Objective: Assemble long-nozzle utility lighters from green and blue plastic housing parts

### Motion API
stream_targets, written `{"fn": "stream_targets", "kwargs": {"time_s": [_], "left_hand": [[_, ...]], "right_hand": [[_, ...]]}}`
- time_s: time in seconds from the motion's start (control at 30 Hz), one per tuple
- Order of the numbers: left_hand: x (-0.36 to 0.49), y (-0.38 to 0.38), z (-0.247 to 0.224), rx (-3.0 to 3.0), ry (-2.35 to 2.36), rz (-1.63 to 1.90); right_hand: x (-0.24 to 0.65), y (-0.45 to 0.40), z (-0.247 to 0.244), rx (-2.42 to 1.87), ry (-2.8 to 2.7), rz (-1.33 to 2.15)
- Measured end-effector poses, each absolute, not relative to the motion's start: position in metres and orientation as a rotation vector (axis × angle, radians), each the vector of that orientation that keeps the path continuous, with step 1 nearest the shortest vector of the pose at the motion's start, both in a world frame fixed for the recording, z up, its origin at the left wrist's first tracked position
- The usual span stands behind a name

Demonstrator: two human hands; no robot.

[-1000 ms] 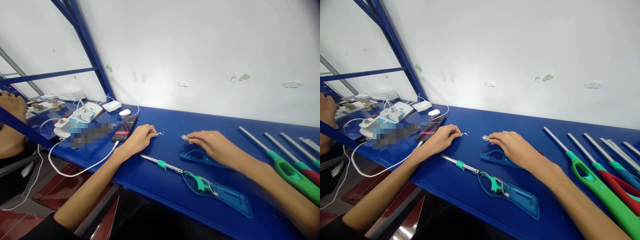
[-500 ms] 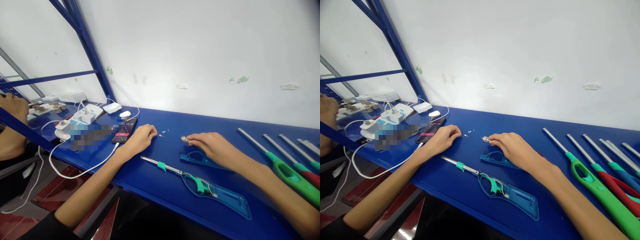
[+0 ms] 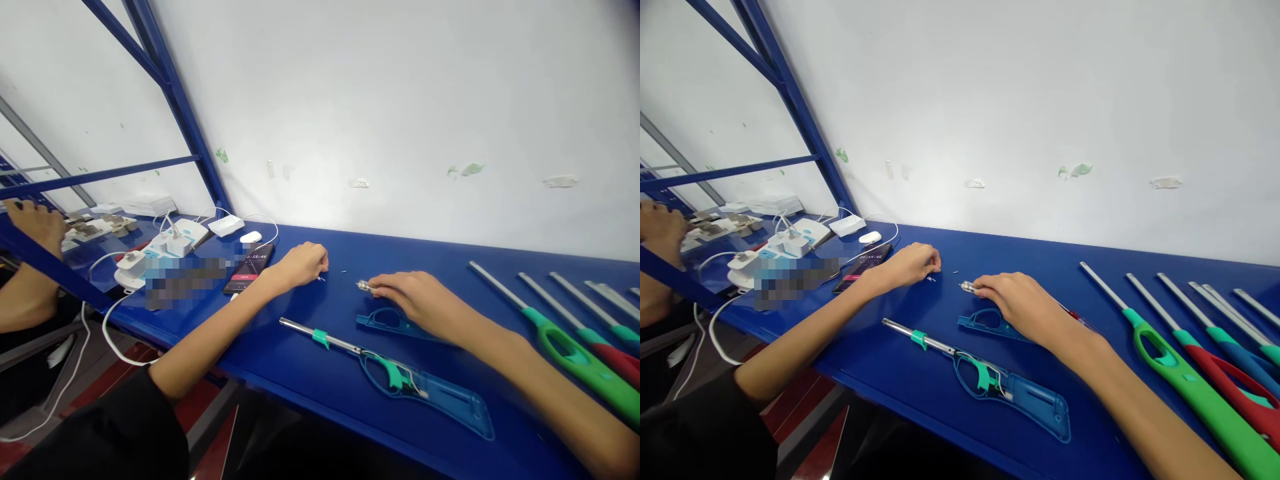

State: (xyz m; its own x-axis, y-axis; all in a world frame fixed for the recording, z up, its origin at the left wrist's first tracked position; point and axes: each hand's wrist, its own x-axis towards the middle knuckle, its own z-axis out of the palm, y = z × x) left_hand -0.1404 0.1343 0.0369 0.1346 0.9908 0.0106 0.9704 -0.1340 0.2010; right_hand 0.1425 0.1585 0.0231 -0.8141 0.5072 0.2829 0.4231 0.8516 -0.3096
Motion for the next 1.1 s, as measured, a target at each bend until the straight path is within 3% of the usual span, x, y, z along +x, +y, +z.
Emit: {"fn": "stream_targets", "kwargs": {"time_s": [0.27,0.53,0.83,1.1], "left_hand": [[-0.13,0.122,0.038,2.242,1.989,0.381],[-0.103,0.064,0.073,1.947,1.871,0.979],[-0.09,0.034,0.074,1.52,1.5,1.335],[-0.086,0.025,0.071,1.397,1.476,1.426]], "right_hand": [[0.141,0.156,0.025,-0.688,-2.645,0.362],[0.133,0.138,0.03,-0.672,-2.555,0.384],[0.128,0.115,0.037,-0.607,-2.358,0.4],[0.129,0.112,0.034,-0.558,-2.32,0.362]]}}
